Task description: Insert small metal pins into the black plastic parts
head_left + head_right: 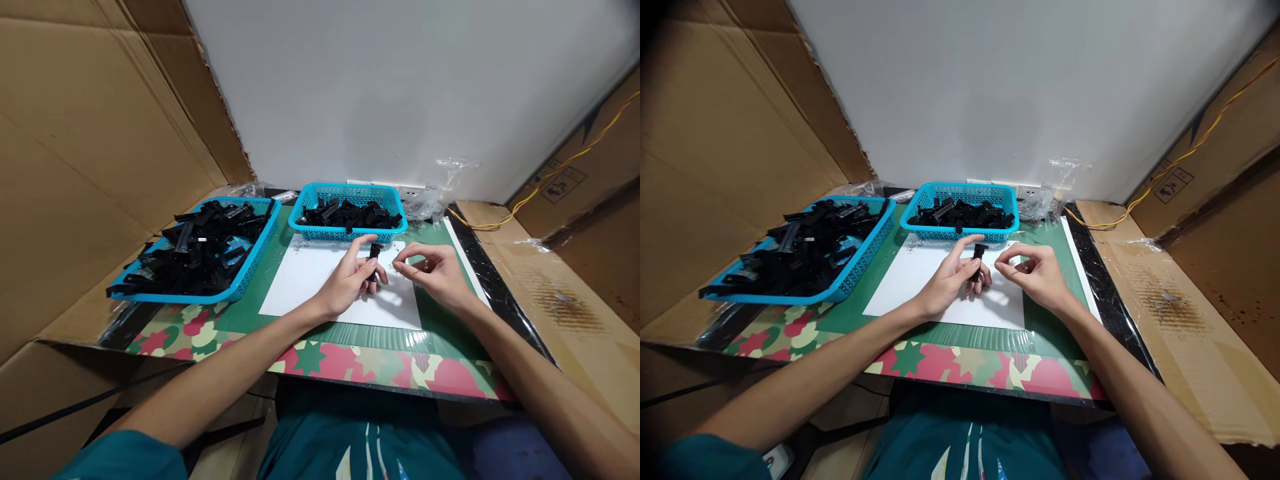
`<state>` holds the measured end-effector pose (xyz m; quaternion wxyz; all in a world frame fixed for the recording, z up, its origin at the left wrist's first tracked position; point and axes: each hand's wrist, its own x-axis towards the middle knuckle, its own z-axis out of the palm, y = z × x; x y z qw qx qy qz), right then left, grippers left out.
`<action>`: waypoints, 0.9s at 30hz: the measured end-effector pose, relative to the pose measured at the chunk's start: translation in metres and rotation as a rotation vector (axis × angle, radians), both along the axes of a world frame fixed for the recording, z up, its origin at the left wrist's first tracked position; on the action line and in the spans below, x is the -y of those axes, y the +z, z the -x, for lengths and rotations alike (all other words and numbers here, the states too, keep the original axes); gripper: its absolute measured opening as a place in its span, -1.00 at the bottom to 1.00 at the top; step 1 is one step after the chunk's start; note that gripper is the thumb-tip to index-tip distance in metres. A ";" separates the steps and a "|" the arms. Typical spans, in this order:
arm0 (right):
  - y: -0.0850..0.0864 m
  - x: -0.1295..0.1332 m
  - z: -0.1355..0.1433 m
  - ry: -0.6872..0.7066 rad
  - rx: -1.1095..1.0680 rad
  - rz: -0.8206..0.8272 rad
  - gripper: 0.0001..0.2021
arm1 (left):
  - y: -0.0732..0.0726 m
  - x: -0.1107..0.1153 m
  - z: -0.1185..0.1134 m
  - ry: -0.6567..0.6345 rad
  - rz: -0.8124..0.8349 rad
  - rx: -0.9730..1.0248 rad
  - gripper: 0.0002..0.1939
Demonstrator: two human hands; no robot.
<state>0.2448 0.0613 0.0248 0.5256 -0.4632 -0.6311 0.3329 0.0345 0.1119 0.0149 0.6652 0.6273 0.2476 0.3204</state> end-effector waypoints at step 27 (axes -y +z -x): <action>0.004 0.008 0.014 0.085 0.068 0.044 -0.79 | 0.004 -0.012 0.000 0.286 -0.074 0.081 -0.55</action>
